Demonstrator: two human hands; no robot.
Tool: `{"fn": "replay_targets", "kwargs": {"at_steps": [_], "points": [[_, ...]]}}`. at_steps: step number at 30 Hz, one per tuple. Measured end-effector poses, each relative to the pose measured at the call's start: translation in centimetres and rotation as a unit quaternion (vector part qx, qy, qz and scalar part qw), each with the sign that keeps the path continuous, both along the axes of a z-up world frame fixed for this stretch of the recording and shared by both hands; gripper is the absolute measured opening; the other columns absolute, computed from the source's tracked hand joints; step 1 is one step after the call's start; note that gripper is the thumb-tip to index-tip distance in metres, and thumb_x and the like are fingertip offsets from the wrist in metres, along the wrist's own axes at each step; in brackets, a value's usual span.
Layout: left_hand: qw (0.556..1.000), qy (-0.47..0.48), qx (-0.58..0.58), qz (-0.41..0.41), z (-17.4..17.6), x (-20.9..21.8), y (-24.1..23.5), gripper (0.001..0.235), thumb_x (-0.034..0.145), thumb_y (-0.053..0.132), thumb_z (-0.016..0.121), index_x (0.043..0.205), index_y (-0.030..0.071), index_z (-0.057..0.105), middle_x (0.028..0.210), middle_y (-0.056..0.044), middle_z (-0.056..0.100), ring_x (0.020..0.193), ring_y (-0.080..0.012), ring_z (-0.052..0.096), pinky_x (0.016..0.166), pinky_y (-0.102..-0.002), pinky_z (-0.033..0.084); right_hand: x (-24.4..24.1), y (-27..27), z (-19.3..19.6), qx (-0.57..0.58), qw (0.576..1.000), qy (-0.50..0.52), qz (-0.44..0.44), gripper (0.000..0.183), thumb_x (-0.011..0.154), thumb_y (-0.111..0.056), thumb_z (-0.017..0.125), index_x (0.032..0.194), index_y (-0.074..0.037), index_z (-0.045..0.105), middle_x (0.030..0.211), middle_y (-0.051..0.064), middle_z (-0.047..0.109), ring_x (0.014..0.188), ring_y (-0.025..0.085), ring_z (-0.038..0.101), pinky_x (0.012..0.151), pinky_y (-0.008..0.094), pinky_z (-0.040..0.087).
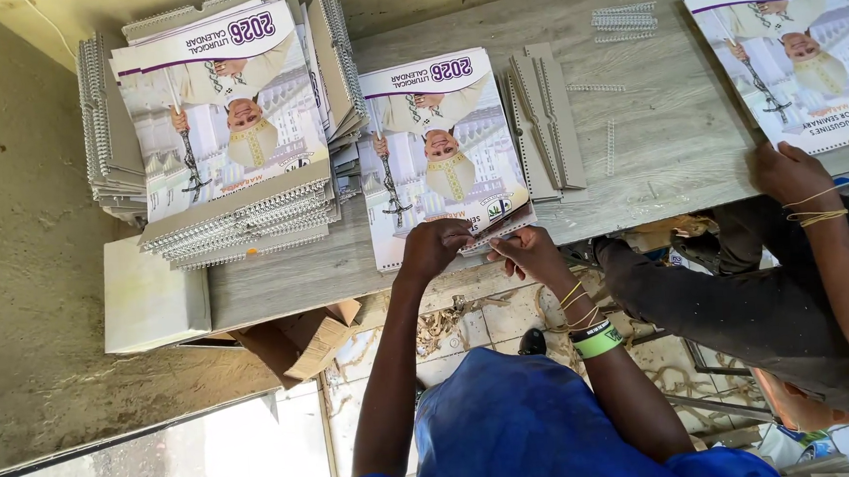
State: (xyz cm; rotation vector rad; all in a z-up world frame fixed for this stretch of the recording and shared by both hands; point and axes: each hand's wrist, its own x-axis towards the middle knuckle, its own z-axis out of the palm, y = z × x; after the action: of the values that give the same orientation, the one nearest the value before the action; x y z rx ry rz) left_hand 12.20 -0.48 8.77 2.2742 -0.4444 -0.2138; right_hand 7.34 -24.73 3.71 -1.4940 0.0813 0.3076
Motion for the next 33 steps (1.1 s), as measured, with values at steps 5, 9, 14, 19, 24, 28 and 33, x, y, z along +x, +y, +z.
{"fn": "replay_targets", "kwargs": {"at_steps": [5, 9, 14, 19, 24, 28, 33], "points": [[0.997, -0.051, 0.009, 0.054, -2.5, -0.4, -0.4, 0.009, 0.100, 0.035, 0.068, 0.103, 0.030, 0.075, 0.103, 0.003, 0.081, 0.095, -0.0352, 0.078, 0.086, -0.051, 0.064, -0.5, 1.0, 2.0, -0.025, 0.999, 0.022, -0.014, 0.037, 0.104, -0.022, 0.074, 0.113, 0.014, 0.068, 0.083, 0.022, 0.079, 0.047, 0.017, 0.068, 0.032, 0.023, 0.046], [0.992, -0.096, -0.007, 0.084, -0.8, -2.1, -1.0, 0.009, 0.102, 0.038, 0.063, 0.107, 0.031, 0.065, 0.098, 0.001, 0.078, 0.092, -0.0317, 0.079, 0.082, -0.050, 0.063, -0.7, 1.3, 2.6, -0.071, 0.996, 0.029, -0.052, 0.035, 0.103, -0.020, 0.072, 0.107, 0.014, 0.070, 0.075, 0.023, 0.078, 0.041, 0.017, 0.067, 0.028, 0.024, 0.042], [0.979, -0.185, 0.012, 0.079, -3.0, -2.5, -1.2, 0.020, 0.096, 0.044, 0.070, 0.109, 0.028, 0.067, 0.108, 0.004, 0.079, 0.099, -0.0252, 0.079, 0.080, -0.045, 0.065, -0.1, 2.5, 3.4, -0.092, 0.990, 0.062, -0.085, 0.055, 0.102, -0.032, 0.070, 0.118, 0.020, 0.057, 0.072, 0.023, 0.077, 0.042, 0.019, 0.067, 0.029, 0.027, 0.040], [0.970, -0.232, 0.031, 0.066, -2.7, -2.5, -1.9, 0.024, 0.094, 0.048, 0.076, 0.104, 0.026, 0.074, 0.113, 0.004, 0.079, 0.106, -0.0226, 0.078, 0.080, -0.042, 0.065, 0.0, 2.4, 3.8, -0.107, 0.989, 0.065, -0.083, 0.045, 0.099, -0.031, 0.071, 0.102, 0.014, 0.070, 0.070, 0.022, 0.077, 0.038, 0.018, 0.065, 0.028, 0.025, 0.039], [0.976, -0.213, 0.030, 0.038, -4.9, -1.7, -1.7, 0.014, 0.100, 0.046, 0.072, 0.098, 0.033, 0.077, 0.113, 0.007, 0.080, 0.112, -0.0222, 0.076, 0.084, -0.041, 0.063, -0.7, 2.1, 5.8, -0.055, 0.997, 0.030, -0.032, 0.038, 0.098, -0.026, 0.073, 0.102, 0.012, 0.070, 0.078, 0.025, 0.079, 0.042, 0.018, 0.067, 0.031, 0.022, 0.043], [0.979, -0.201, 0.026, 0.032, -3.5, -1.7, -1.5, 0.018, 0.102, 0.046, 0.069, 0.100, 0.030, 0.077, 0.110, 0.005, 0.081, 0.108, -0.0239, 0.078, 0.081, -0.043, 0.064, -0.1, 1.2, 2.3, -0.076, 0.996, 0.045, -0.026, 0.030, 0.095, -0.020, 0.071, 0.103, 0.009, 0.070, 0.080, 0.023, 0.079, 0.045, 0.017, 0.067, 0.035, 0.023, 0.044], [0.963, -0.251, 0.069, 0.067, -2.9, -2.7, -2.3, 0.025, 0.091, 0.045, 0.074, 0.112, 0.032, 0.075, 0.108, 0.003, 0.079, 0.104, -0.0223, 0.079, 0.075, -0.043, 0.066, 0.4, 2.1, 1.8, -0.095, 0.991, 0.058, -0.077, 0.042, 0.100, -0.038, 0.073, 0.092, 0.004, 0.075, 0.070, 0.021, 0.077, 0.040, 0.020, 0.067, 0.030, 0.025, 0.044]]}}
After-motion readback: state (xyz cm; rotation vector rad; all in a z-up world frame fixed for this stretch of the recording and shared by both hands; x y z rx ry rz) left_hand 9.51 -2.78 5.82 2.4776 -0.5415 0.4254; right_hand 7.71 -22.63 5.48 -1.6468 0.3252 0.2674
